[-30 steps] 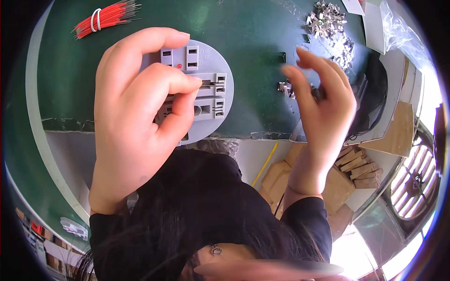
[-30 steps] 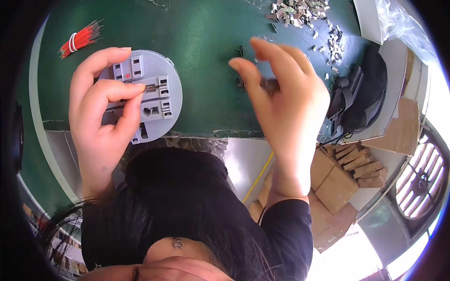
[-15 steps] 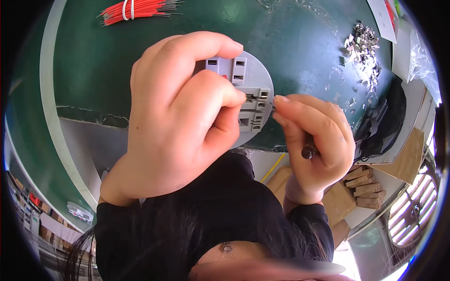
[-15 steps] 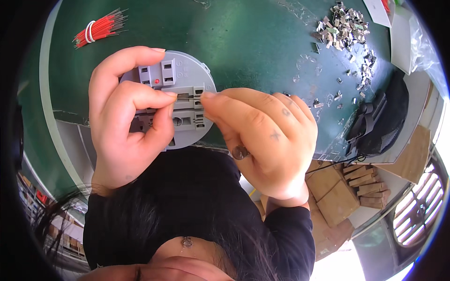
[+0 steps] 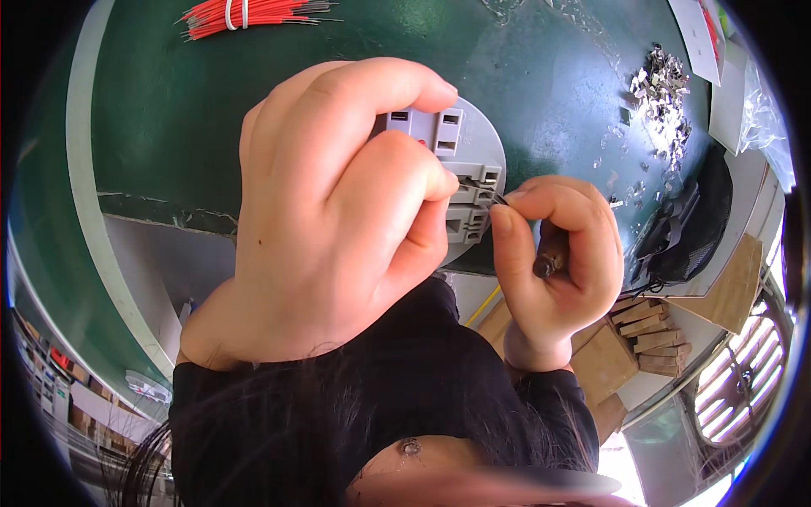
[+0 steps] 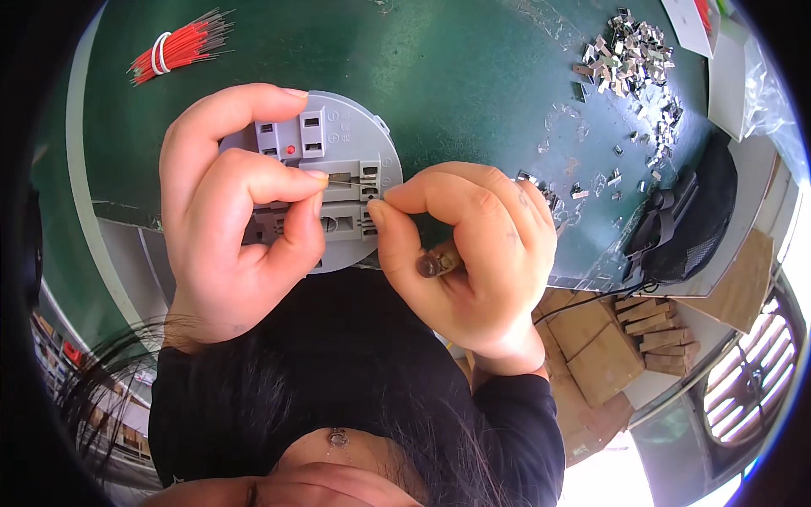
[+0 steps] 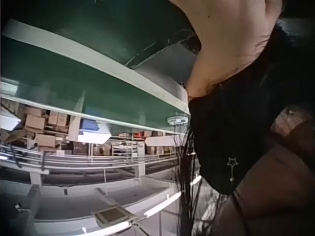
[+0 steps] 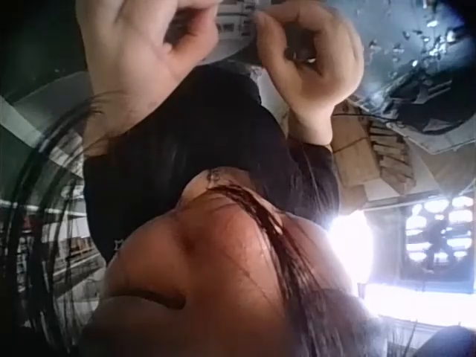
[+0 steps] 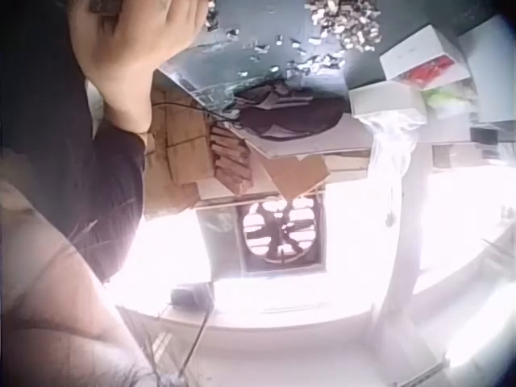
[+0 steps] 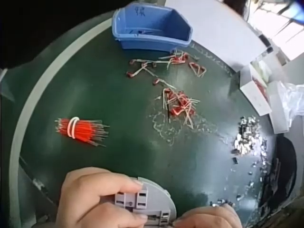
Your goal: Assembling electrical components onto a circular base plate by inserting wires and tightening screws with a screwdriver.
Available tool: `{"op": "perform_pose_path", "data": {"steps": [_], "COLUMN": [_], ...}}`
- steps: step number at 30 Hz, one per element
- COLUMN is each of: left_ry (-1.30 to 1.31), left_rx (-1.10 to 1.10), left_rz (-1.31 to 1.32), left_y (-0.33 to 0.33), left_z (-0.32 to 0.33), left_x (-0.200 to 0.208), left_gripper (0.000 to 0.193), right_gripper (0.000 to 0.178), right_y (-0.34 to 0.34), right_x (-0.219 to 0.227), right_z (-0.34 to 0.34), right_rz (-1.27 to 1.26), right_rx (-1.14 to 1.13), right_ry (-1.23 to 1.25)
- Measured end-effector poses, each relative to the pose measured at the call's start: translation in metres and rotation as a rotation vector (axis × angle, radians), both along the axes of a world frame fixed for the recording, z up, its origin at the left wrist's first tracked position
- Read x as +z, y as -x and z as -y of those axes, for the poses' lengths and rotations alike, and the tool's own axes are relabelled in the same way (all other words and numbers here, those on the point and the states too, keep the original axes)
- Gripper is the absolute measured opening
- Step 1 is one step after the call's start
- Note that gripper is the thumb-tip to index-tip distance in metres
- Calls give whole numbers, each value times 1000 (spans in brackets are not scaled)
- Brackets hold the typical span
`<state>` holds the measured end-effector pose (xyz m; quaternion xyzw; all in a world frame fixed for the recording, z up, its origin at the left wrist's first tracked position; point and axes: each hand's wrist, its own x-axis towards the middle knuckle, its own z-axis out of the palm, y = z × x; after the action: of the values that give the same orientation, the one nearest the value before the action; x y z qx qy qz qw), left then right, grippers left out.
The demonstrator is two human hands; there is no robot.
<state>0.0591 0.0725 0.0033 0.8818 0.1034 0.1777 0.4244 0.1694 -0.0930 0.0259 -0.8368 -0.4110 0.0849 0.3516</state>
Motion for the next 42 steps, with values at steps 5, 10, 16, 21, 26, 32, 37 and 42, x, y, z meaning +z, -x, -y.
{"op": "perform_pose_path", "data": {"steps": [5, 10, 16, 21, 26, 32, 37, 42], "left_ry": [-6, -22, -32, -23, -9, -45, -17, 8], "left_rx": [15, 27, 43, 71, 73, 52, 69, 90], "left_rz": [13, 23, 52, 37, 60, 64, 83, 74], "left_y": [0, 1, -2, 0, 1, 1, 0, 1], "left_z": [2, 2, 4, 4, 5, 5, 5, 6], "left_x": [-2, -3, -5, -3, -5, 7, 5, 5], "left_gripper": [24, 25, 26, 25, 24, 20, 18, 17], "right_gripper": [27, 21, 27, 25, 26, 40, 51, 47], "right_y": [1, -2, -33, -32, -31, -5, 15, -8], "right_x": [-6, -1, 31, 58, 57, 60, 51, 48], "right_z": [2, -1, -20, -48, -45, -20, -7, -10], "right_rz": [-5, 164, 395, 316, 198, 615, 768, 459], "right_rx": [9, 148, 485, 571, 504, 487, 375, 453], "right_ry": [-52, 22, 275, 575, 578, 585, 703, 590]}}
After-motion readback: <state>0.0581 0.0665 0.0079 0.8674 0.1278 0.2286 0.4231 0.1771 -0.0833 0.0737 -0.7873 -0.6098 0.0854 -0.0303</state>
